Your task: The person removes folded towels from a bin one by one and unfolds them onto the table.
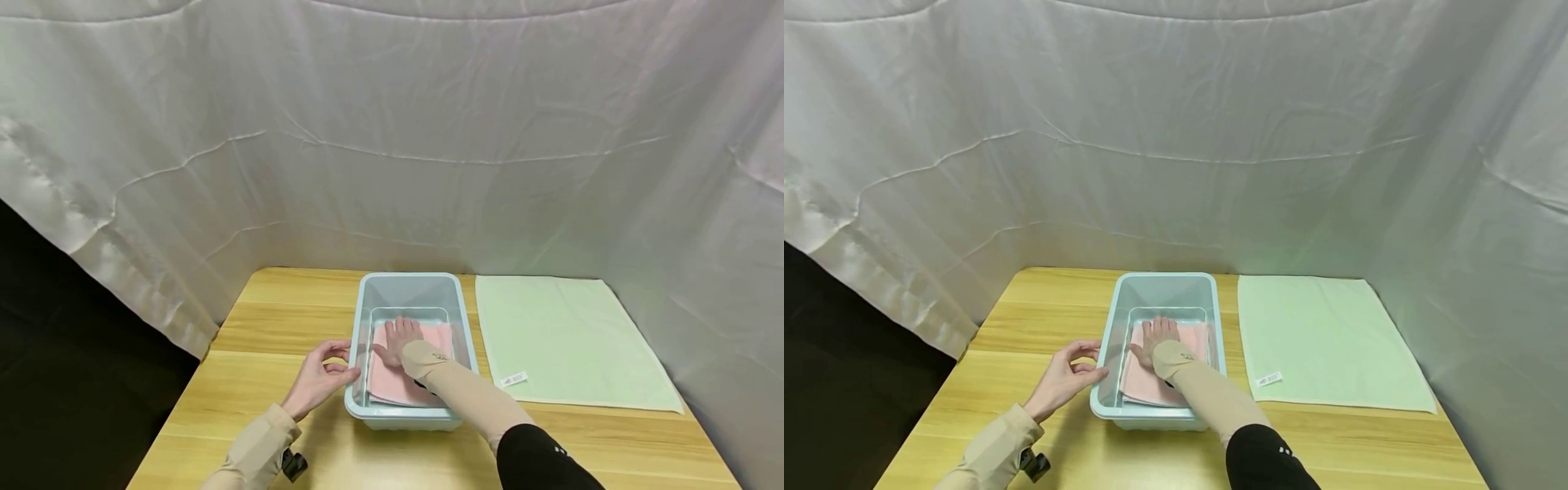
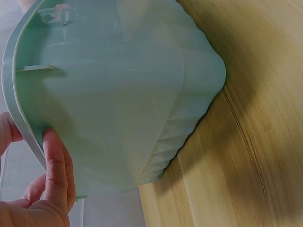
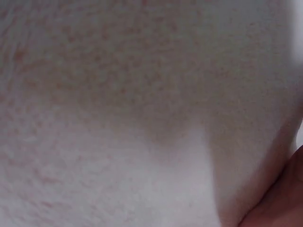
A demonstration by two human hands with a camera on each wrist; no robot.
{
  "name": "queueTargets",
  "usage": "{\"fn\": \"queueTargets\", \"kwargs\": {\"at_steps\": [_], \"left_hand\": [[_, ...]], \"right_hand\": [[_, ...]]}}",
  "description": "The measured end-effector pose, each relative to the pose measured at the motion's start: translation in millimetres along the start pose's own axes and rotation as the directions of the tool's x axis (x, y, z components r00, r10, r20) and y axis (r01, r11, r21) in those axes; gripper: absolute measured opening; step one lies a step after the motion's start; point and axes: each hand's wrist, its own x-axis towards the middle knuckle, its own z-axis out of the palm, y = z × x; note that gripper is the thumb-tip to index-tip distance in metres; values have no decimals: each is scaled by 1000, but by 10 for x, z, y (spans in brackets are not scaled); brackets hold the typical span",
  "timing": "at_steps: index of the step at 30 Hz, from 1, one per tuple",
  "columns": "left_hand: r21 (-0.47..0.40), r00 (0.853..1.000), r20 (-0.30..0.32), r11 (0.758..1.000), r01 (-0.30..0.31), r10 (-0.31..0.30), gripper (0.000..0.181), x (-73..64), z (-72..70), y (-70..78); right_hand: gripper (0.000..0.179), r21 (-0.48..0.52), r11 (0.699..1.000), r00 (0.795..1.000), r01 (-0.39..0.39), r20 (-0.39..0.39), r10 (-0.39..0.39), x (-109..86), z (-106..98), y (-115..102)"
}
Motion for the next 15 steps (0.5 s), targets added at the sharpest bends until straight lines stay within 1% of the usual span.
{"fn": "queueTargets", "kwargs": {"at_steps": [2, 4, 8, 15], "left_hand": [[1, 1000, 6, 1000, -1, 1, 52, 0, -1, -4], [0, 1000, 10, 1000, -4, 4, 52, -1, -1, -9], [1, 1000, 8, 1000, -10, 10, 52, -7, 1, -14], [0, 1000, -14, 1000, -6, 6, 51, -15, 7, -1]], "right_hand": [[70, -39, 999, 998, 25, -53, -27, -5, -24, 12], [67, -80, 996, 992, 41, -119, -50, -6, -61, 23], [59, -134, 990, 966, 46, -246, -79, -16, -154, 36], [47, -123, 991, 934, 53, -346, -93, 9, -284, 70]]}}
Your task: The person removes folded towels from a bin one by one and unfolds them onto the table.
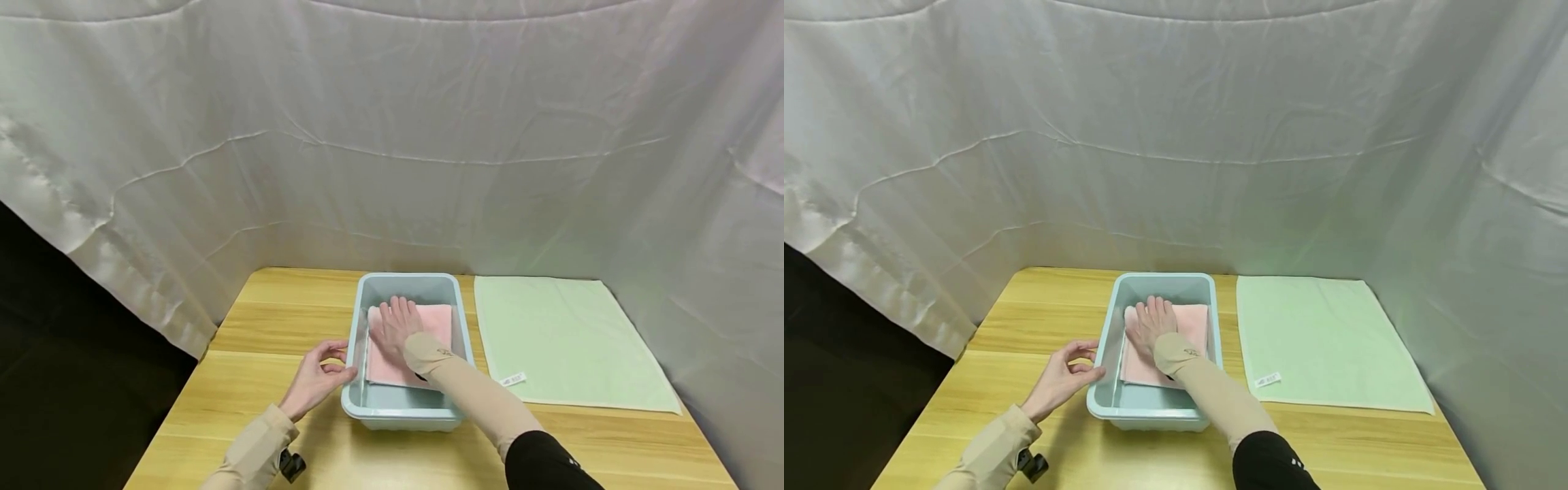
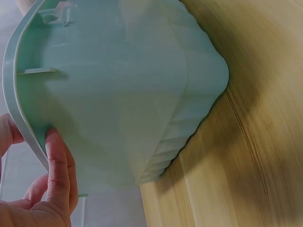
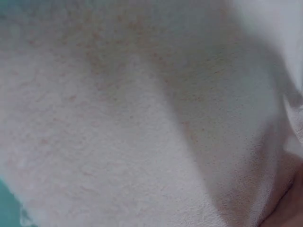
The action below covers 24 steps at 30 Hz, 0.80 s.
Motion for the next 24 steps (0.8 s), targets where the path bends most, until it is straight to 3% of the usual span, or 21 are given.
{"fn": "queueTargets", "kwargs": {"at_steps": [9, 24], "left_hand": [[3, 1000, -10, 1000, 0, 0, 50, -12, -64, 3], [25, 1000, 1, 1000, 5, -5, 52, 1, -255, -13]], "right_hand": [[52, 36, 999, 1000, 18, -23, -18, 90, -283, 16], [54, 107, 991, 982, 75, -181, -54, 197, -776, 46]]}}
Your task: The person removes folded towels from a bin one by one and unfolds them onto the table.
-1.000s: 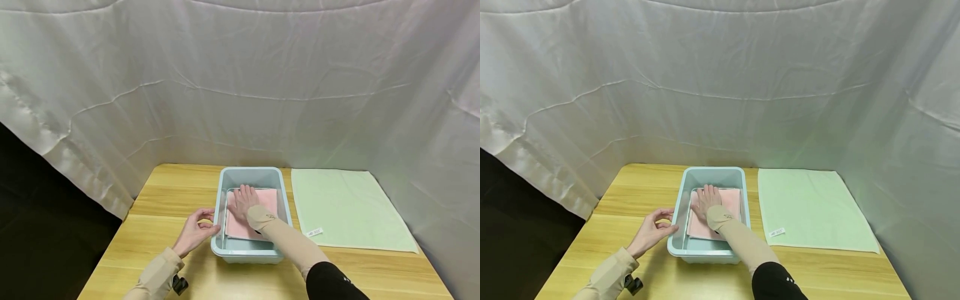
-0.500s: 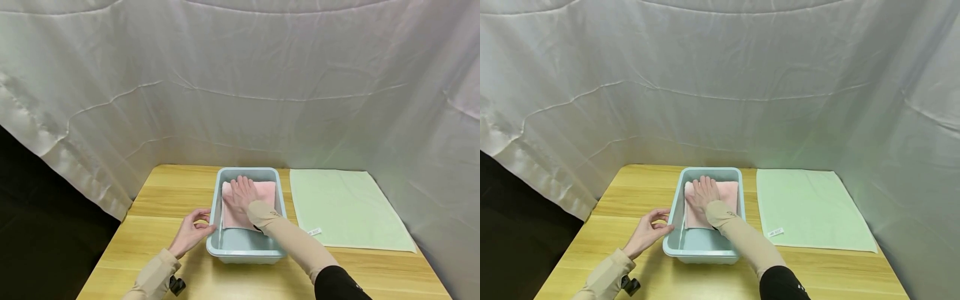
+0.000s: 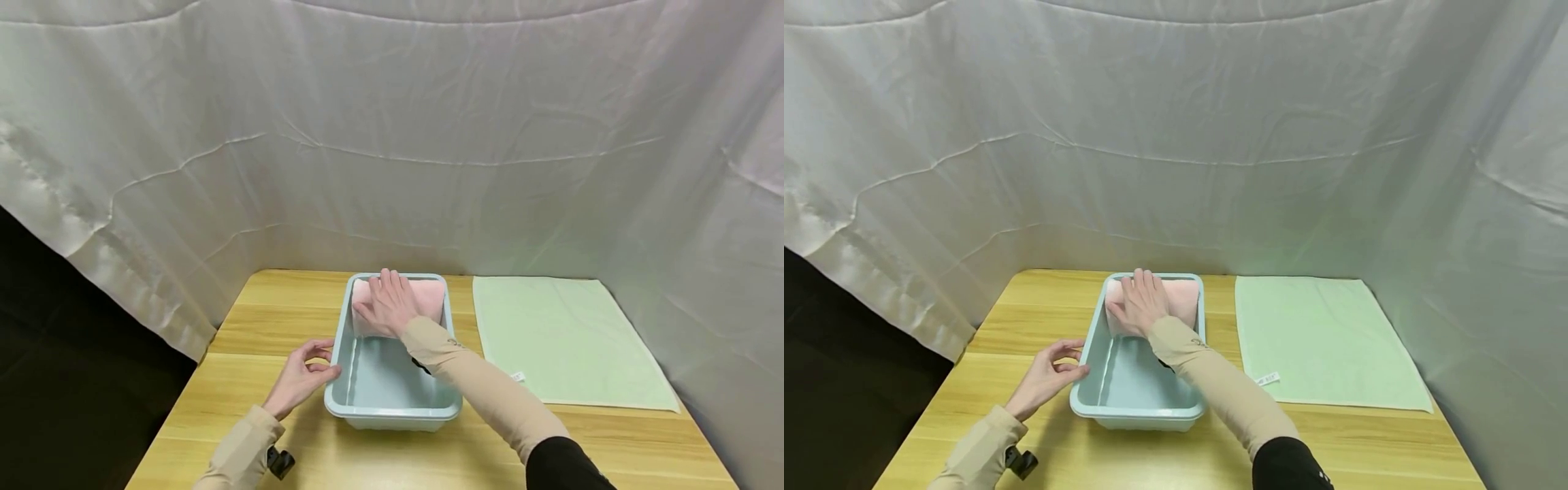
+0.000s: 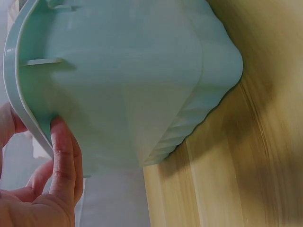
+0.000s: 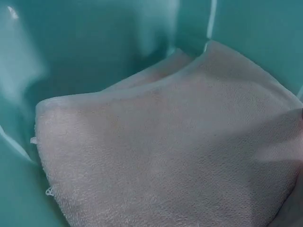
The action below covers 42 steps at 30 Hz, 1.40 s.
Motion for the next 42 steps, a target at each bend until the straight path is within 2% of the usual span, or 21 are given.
{"fn": "queueTargets", "kwargs": {"at_steps": [8, 15, 24, 29, 32, 34, 38, 42], "left_hand": [[24, 1000, -2, 1000, 2, -2, 52, 7, -163, -24], [66, 1000, -21, 998, 22, -21, 53, 10, -322, -41], [102, 999, -40, 995, 7, -3, 54, -2, -569, -68], [104, 998, -58, 995, -7, 13, 53, -12, -695, -101], [114, 997, -66, 993, -18, 26, 53, -15, -759, -126], [118, 997, -69, 993, -25, 33, 53, -18, -802, -139], [136, 996, -82, 990, -29, 40, 52, -25, -895, -165], [164, 994, -105, 986, -25, 43, 51, -36, -1001, -191]], "right_hand": [[55, 6, 1000, 1000, 30, -10, -30, 99, -235, -58], [55, 4, 999, 995, 48, -84, -48, 192, -529, -84], [45, 69, 994, 991, 81, -109, -73, 261, -803, -34], [36, 153, 979, 985, 134, -125, -115, 276, -918, 13], [31, 238, 958, 982, 163, -131, -134, 291, -992, 51], [28, 315, 933, 982, 176, -125, -143, 298, -1042, 82], [24, 475, 859, 981, 190, -115, -153, 299, -1122, 150], [23, 591, 784, 982, 190, -126, -142, 286, -1163, 213]]}}
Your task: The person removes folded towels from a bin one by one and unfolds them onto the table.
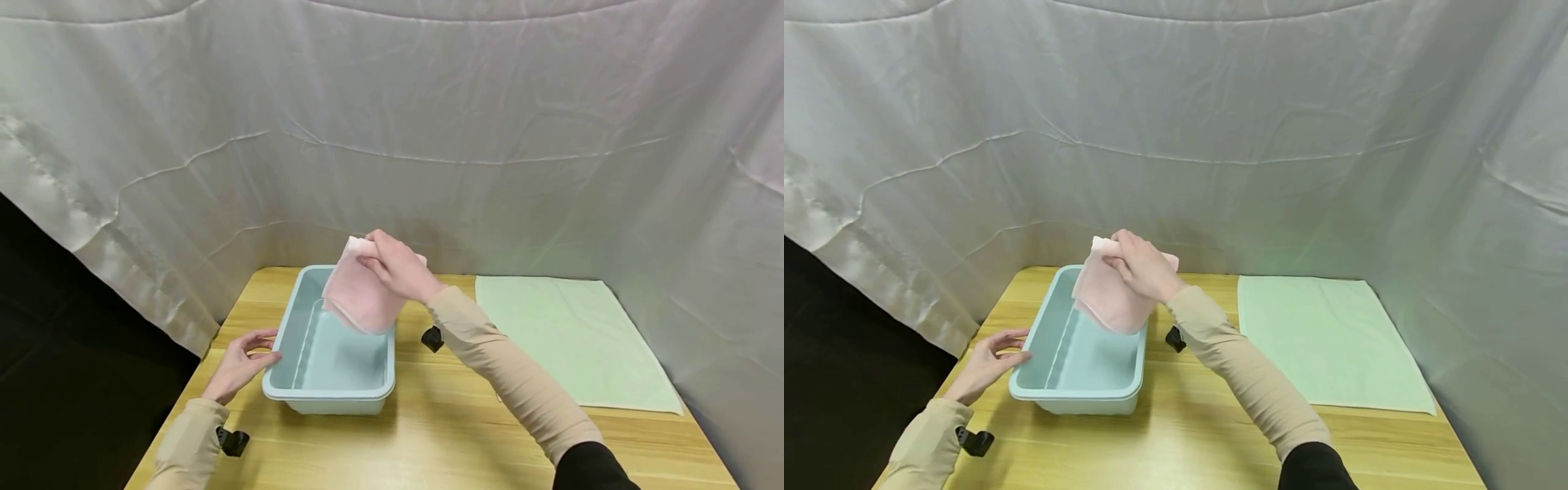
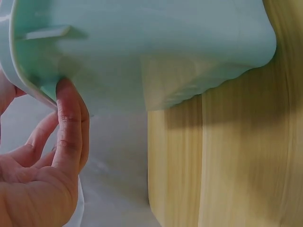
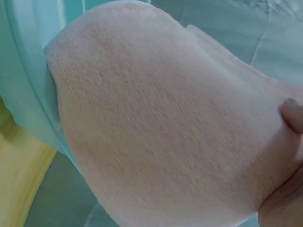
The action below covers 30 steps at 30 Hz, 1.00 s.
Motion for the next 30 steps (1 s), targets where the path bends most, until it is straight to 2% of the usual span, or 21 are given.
{"fn": "queueTargets", "kwargs": {"at_steps": [6, 14, 18, 23, 30], "left_hand": [[11, 999, -50, 1000, -12, 12, 48, -16, -152, -80], [42, 996, -92, 999, 4, 0, 46, -10, -325, -140], [53, 994, -108, 999, 8, -2, 46, -2, -405, -158], [68, 990, -142, 997, 23, -13, 45, 13, -533, -200], [122, 978, -210, 992, 32, -6, 43, 64, -726, -267]], "right_hand": [[24, 153, 987, 998, -43, -39, 49, -21, -67, 40], [24, 286, 954, 990, -89, -84, 117, -5, -193, 25], [23, 382, 917, 985, -116, -78, 157, 5, -267, 9], [22, 483, 861, 980, -157, -29, 195, -14, -302, 22], [23, 572, 785, 963, -238, 35, 267, -98, -266, 67]]}}
